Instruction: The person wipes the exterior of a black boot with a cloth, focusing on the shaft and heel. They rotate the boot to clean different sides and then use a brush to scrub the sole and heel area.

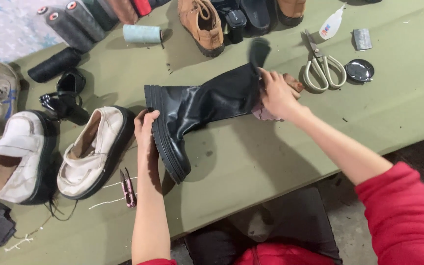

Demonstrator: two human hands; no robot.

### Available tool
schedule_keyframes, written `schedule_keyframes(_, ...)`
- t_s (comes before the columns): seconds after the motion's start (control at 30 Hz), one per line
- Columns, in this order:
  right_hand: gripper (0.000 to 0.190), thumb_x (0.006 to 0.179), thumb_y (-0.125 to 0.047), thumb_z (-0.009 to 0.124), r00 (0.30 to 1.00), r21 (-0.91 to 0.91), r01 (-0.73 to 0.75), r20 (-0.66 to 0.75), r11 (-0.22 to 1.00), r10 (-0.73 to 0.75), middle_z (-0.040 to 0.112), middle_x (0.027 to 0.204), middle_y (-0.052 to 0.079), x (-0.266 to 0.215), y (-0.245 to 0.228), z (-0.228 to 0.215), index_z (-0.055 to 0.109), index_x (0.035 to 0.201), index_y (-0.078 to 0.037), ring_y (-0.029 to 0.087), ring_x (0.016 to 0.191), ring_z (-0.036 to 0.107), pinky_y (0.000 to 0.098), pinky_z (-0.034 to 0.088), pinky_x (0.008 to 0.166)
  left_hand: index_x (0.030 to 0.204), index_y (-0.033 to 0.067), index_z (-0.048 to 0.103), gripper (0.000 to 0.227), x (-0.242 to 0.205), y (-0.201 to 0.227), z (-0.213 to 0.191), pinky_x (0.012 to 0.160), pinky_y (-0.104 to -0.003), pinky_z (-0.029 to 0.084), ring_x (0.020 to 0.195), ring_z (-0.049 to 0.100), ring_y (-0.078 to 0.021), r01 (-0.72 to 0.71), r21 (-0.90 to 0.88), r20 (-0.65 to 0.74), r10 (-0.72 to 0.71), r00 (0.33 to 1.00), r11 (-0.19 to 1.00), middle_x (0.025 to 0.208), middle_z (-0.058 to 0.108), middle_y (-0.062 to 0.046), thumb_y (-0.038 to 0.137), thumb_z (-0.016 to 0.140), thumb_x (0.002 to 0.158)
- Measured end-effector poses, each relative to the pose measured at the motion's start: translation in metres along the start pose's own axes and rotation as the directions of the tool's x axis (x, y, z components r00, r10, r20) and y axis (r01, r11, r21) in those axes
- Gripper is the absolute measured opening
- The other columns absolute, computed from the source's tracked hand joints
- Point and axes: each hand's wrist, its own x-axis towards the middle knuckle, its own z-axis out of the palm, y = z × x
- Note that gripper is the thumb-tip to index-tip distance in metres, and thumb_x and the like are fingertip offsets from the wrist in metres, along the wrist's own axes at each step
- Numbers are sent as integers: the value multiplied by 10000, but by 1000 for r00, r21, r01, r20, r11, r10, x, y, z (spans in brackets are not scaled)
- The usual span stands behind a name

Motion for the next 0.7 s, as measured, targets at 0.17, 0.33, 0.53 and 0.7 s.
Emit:
schedule_keyframes(0.17, 304, 948, -143, 638, 938, -133, 293, -150, 947, -311, 700, 1049, 289, -46, 46, 69, 692, 1203, 13, 465, 1031, 684, 557, 531, 905, 1436, 61, 493, 845, -7, 5, 1, 1069, -528, 462, 1284, 536, -444, -5, -10, -5, 5, 1000, 1000, 1440, 467, -284, 415, 850, 757)
schedule_keyframes(0.33, 213, 978, -283, 634, 980, -295, 173, -46, 940, -195, 730, 778, 121, -69, 29, 20, 730, 917, -103, 313, 757, 741, 335, 582, 686, 1440, 47, 480, 853, -10, 7, 4, 1081, -518, 467, 1302, 531, -446, -8, -11, -7, 8, 1000, 1000, 1449, 453, -287, 415, 839, 760)
schedule_keyframes(0.53, 313, 940, -140, 516, 849, 59, -314, 465, 948, 252, 749, 1100, 96, -80, -73, -162, 657, 1213, -77, 247, 859, 714, 390, 564, 740, 1377, 116, 511, 753, -22, 40, 12, 794, -298, 530, 1010, 641, -184, 154, 6, -28, -154, 988, 988, 1243, 617, -103, 373, 693, 693)
schedule_keyframes(0.7, 285, 868, -245, 749, 994, 342, 94, -90, 935, -67, 756, 902, 144, -23, -132, -86, 698, 1127, -137, 354, 909, 743, 449, 564, 720, 1475, 35, 445, 891, -18, 19, 1, 1088, -557, 448, 1350, 487, -475, -14, 50, 58, 12, 998, 999, 1461, 446, -300, 468, 813, 789)
